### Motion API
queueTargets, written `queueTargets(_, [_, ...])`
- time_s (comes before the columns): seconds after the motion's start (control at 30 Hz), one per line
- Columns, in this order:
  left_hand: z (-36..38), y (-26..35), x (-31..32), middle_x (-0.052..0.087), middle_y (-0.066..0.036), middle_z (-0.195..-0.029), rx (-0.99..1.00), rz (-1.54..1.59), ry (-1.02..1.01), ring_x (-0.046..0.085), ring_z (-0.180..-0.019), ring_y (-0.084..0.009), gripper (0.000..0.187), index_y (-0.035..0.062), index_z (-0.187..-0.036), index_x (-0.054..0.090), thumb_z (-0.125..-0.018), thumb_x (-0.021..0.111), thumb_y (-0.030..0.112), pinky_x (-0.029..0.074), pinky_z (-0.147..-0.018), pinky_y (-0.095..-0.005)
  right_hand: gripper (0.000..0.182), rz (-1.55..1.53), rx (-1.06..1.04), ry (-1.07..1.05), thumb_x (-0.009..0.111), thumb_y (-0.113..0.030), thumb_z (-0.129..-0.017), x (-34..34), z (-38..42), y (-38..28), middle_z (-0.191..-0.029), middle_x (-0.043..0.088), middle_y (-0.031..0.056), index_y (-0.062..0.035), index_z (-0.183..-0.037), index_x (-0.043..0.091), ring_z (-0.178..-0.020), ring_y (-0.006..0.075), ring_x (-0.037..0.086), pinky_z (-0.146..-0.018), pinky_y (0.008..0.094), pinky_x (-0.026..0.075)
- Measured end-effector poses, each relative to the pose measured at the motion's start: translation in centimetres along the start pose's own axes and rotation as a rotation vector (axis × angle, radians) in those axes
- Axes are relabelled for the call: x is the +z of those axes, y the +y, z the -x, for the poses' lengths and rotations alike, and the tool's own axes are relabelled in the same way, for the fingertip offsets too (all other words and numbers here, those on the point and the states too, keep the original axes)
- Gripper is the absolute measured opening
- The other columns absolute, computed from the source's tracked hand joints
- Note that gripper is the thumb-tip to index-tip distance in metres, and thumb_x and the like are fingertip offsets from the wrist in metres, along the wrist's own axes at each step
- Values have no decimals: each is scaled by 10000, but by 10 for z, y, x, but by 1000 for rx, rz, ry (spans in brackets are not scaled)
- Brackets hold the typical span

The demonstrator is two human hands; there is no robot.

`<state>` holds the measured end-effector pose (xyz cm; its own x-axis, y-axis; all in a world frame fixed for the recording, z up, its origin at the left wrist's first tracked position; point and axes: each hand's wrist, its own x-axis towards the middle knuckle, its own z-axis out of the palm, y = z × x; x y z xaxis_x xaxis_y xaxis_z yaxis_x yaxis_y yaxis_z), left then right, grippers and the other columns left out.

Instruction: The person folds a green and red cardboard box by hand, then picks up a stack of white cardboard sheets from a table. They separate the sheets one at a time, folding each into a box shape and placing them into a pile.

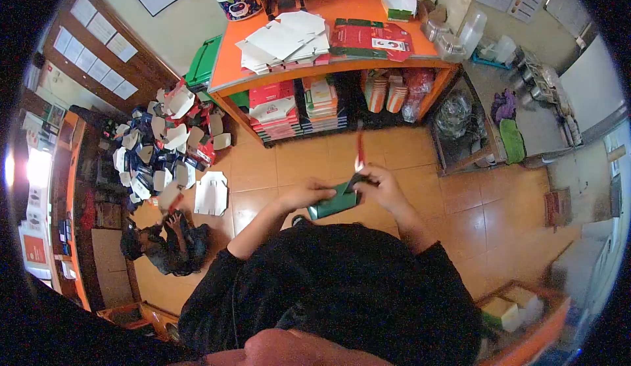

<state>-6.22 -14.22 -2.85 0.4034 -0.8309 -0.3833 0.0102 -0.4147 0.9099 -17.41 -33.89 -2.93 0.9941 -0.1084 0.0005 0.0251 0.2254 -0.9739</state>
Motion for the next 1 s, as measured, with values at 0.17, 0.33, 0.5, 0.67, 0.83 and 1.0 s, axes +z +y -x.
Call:
queueTargets(0.17, [6, 6, 0, 579, 7, -676, 4, 305, -50, 498, -609, -73, 268, 41, -886, 648, -861, 516, 273, 405, -580, -215, 187, 667, -227, -128, 703, -76, -687, 31, -7, -27, -719, 487, 51, -30, -832, 596, -631, 147, 489, -535, 250, 387])
queueTargets(0.33, [4, 6, -7, 572, 13, -680, -54, 231, -80, 471, -558, -64, 242, 14, -942, 627, -866, 494, 201, 385, -520, -214, 232, 707, -246, -95, 706, -167, -692, 28, -15, -40, -742, 509, 68, -40, -860, 609, -663, 175, 509, -591, 280, 413])
queueTargets(0.5, [11, 16, -2, 602, 10, -788, 32, 285, -81, 515, -640, -67, 260, 36, -1010, 605, -875, 470, 213, 418, -604, -208, 212, 702, -426, -310, 698, -160, -700, 28, -25, -41, -761, 523, 59, -43, -854, 611, -664, 168, 504, -575, 287, 393])
queueTargets(0.67, [8, 15, 1, 613, 6, -819, 48, 492, -121, 531, -670, -63, 268, 17, -1009, 602, -876, 472, 209, 424, -621, -209, 173, 480, -26, -207, 708, -115, -702, 18, -26, -32, -733, 517, 34, -43, -795, 581, -623, 124, 481, -539, 253, 364])
queueTargets(0.83, [0, -9, 12, 572, 34, -717, 102, 409, -167, 490, -616, -41, 255, 17, -919, 615, -881, 459, 214, 392, -543, -197, 180, 484, -129, -386, 710, -134, -704, 11, -27, -34, -711, 518, 34, -44, -778, 572, -620, 137, 502, -539, 259, 385])
queueTargets(1.0, [6, -5, 14, 594, -21, -853, -137, 563, 296, 560, -702, -108, 250, 38, -1037, 555, -910, 424, 208, 475, -643, -261, 345, 798, -337, -297, 698, -223, -701, 24, -39, -37, -1001, 555, 101, -86, -998, 588, -925, 277, 534, -807, 359, 429])
